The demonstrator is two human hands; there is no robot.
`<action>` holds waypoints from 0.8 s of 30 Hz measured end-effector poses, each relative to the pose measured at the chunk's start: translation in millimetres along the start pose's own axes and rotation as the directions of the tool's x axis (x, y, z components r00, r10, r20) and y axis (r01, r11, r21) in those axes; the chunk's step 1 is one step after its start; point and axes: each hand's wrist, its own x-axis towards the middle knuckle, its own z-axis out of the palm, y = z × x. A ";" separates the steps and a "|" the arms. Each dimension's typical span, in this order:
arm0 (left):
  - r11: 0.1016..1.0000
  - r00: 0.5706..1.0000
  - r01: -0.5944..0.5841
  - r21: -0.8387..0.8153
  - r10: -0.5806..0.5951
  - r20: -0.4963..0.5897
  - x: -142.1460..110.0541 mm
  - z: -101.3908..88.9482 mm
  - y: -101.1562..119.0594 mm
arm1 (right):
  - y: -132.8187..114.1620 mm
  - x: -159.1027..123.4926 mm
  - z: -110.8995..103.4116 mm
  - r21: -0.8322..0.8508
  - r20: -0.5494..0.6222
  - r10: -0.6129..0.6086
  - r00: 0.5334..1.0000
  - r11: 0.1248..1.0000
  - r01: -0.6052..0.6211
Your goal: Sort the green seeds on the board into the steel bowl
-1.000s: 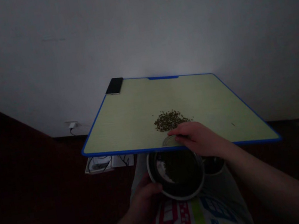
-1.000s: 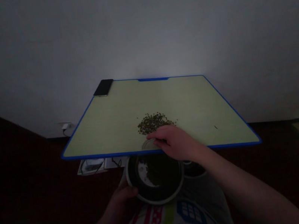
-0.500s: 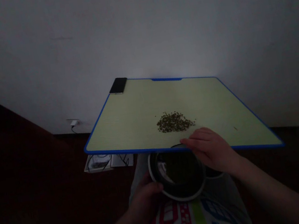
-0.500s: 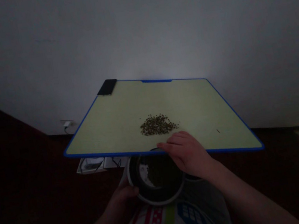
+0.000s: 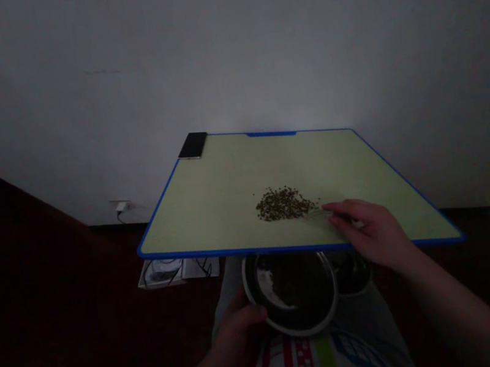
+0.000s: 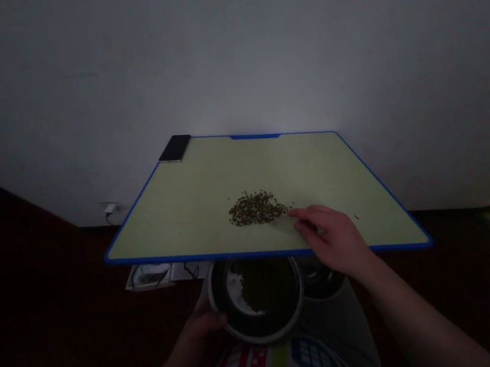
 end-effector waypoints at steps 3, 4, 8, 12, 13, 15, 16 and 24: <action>1.000 1.000 -0.001 -0.013 0.001 0.000 0.3 0.1 -0.7 | 17.7 -3.0 -7.3 0.014 -0.068 0.152 0.986 0.988 -0.152; 1.000 1.000 -0.003 -0.013 0.003 -0.003 0.2 1.0 -0.5 | 22.2 -3.7 -9.2 0.023 -0.089 0.200 0.976 0.980 -0.199; 1.000 1.000 -0.001 0.001 0.001 -0.023 -1.3 6.0 1.2 | 30.2 -6.1 -11.8 0.078 -0.114 0.325 0.939 0.945 -0.317; 1.000 0.999 0.006 0.025 -0.004 -0.046 -1.7 7.3 1.9 | 32.7 -7.9 -10.0 0.096 -0.121 0.367 0.923 0.929 -0.357; 0.999 0.999 0.003 0.032 -0.001 -0.049 -1.4 6.6 1.6 | 34.2 -8.1 -9.8 0.096 -0.126 0.373 0.919 0.927 -0.363; 0.999 0.999 -0.005 0.041 0.007 -0.046 -0.4 4.3 0.3 | 38.9 -7.8 -10.3 0.094 -0.134 0.387 0.912 0.921 -0.377; 0.999 0.999 -0.008 0.043 0.010 -0.043 0.2 2.8 -0.6 | 41.8 -7.4 -11.0 0.095 -0.136 0.397 0.908 0.917 -0.387; 1.000 1.000 -0.013 0.018 0.013 -0.013 4.4 -8.9 -7.4 | 64.4 -6.9 -16.4 0.141 -0.101 0.481 0.871 0.873 -0.466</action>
